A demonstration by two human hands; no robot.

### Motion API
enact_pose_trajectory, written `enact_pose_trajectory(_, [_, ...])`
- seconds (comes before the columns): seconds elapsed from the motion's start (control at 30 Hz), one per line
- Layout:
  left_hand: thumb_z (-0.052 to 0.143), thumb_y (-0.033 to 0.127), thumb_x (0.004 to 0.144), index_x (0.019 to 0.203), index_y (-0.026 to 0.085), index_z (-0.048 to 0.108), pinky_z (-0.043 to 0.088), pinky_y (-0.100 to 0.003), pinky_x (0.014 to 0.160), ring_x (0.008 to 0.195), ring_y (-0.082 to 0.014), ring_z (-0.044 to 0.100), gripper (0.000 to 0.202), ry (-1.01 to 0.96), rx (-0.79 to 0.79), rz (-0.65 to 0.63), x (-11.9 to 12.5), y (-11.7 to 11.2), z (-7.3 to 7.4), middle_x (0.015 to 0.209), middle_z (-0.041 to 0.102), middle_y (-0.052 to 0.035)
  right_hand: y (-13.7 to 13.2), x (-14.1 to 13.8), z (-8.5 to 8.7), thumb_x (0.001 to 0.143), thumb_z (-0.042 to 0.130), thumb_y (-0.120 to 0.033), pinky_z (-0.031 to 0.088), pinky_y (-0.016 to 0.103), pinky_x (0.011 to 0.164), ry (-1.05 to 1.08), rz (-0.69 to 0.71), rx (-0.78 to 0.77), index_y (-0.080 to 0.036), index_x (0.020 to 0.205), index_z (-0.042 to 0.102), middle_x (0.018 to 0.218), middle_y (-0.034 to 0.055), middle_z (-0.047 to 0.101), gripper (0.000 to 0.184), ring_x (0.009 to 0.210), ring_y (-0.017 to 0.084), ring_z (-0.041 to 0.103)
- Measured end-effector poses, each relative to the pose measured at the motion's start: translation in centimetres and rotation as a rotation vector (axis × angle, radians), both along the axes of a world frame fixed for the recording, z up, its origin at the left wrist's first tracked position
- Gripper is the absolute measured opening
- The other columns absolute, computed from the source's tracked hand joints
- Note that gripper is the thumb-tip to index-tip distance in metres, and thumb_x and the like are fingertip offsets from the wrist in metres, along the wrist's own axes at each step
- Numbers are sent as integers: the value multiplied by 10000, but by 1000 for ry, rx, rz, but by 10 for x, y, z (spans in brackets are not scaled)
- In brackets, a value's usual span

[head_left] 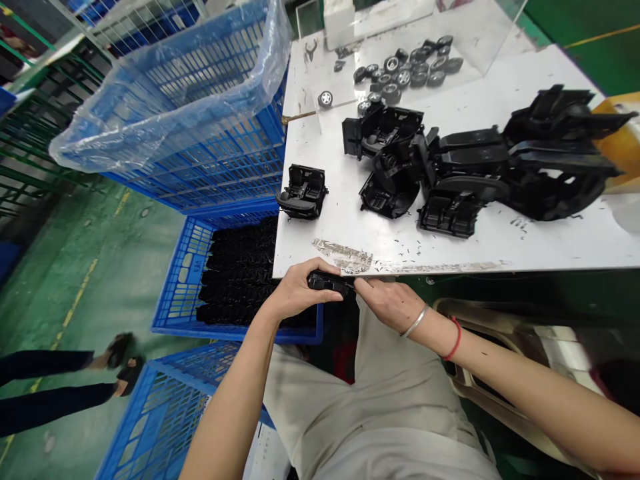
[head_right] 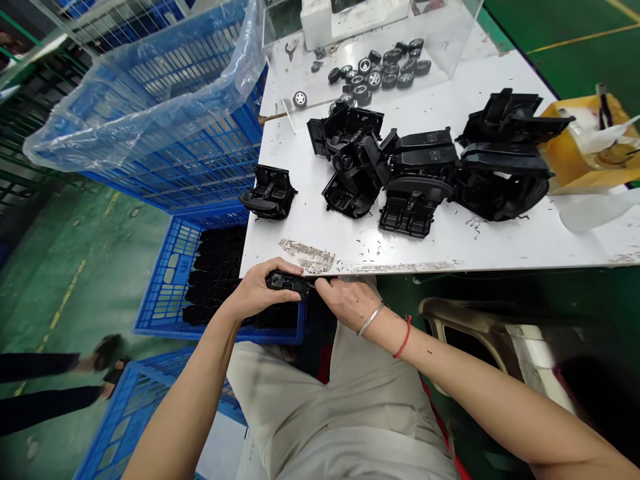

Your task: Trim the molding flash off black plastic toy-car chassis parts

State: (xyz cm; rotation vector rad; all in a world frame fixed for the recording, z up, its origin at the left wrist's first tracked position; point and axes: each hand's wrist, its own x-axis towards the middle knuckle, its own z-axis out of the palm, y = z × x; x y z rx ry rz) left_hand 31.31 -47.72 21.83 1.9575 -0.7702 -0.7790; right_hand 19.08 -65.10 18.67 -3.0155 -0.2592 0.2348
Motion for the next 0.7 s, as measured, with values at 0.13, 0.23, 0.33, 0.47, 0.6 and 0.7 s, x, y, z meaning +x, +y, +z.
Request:
enact_pose_trajectory(0.13, [809, 405, 619, 964, 180, 673, 466, -299, 874, 950, -201, 636, 433, 10, 10, -1, -1, -2, 2, 999, 700, -50, 0, 3, -2, 874, 320, -39, 123, 292, 431, -44, 15, 28, -169, 965, 524, 723, 48, 619, 259, 549, 141, 563])
enact_pose_trajectory(0.23, [813, 397, 615, 962, 181, 674, 461, -301, 887, 957, -200, 635, 432, 11, 14, -8, -1, -2, 3, 999, 699, -48, -2, 3, -2, 888, 319, -52, 114, 292, 432, -65, 16, 23, -172, 959, 530, 719, 47, 618, 253, 550, 143, 555])
enact_pose_trajectory(0.33, [813, 398, 615, 964, 182, 673, 461, -306, 890, 962, -201, 634, 435, 13, 18, -8, -1, -2, 3, 1003, 698, -51, -4, 0, -1, 905, 315, -77, 103, 294, 428, -79, 21, 14, -180, 945, 541, 719, 42, 623, 251, 532, 143, 543])
enact_pose_trajectory(0.47, [811, 403, 617, 960, 183, 671, 459, -312, 903, 975, -206, 633, 431, 19, 16, -10, 0, -2, 2, 1014, 695, -54, -7, -5, 0, 899, 332, -84, 110, 295, 418, -84, 12, 24, -172, 918, 557, 694, 40, 617, 242, 475, 119, 497])
enact_pose_trajectory(0.6, [811, 404, 617, 959, 187, 669, 460, -308, 900, 969, -204, 636, 430, 17, 17, -9, 0, -3, 2, 1007, 696, -50, -8, -6, 2, 885, 344, -71, 99, 285, 415, -79, 14, 9, -172, 906, 573, 697, 40, 617, 251, 471, 107, 494])
enact_pose_trajectory(0.7, [810, 414, 615, 959, 186, 667, 464, -307, 892, 963, -206, 636, 437, 14, 23, -6, 1, -3, 2, 1003, 699, -49, -8, -6, 1, 892, 332, -80, 90, 281, 413, -97, 22, 7, -175, 900, 577, 683, 37, 607, 263, 463, 108, 481])
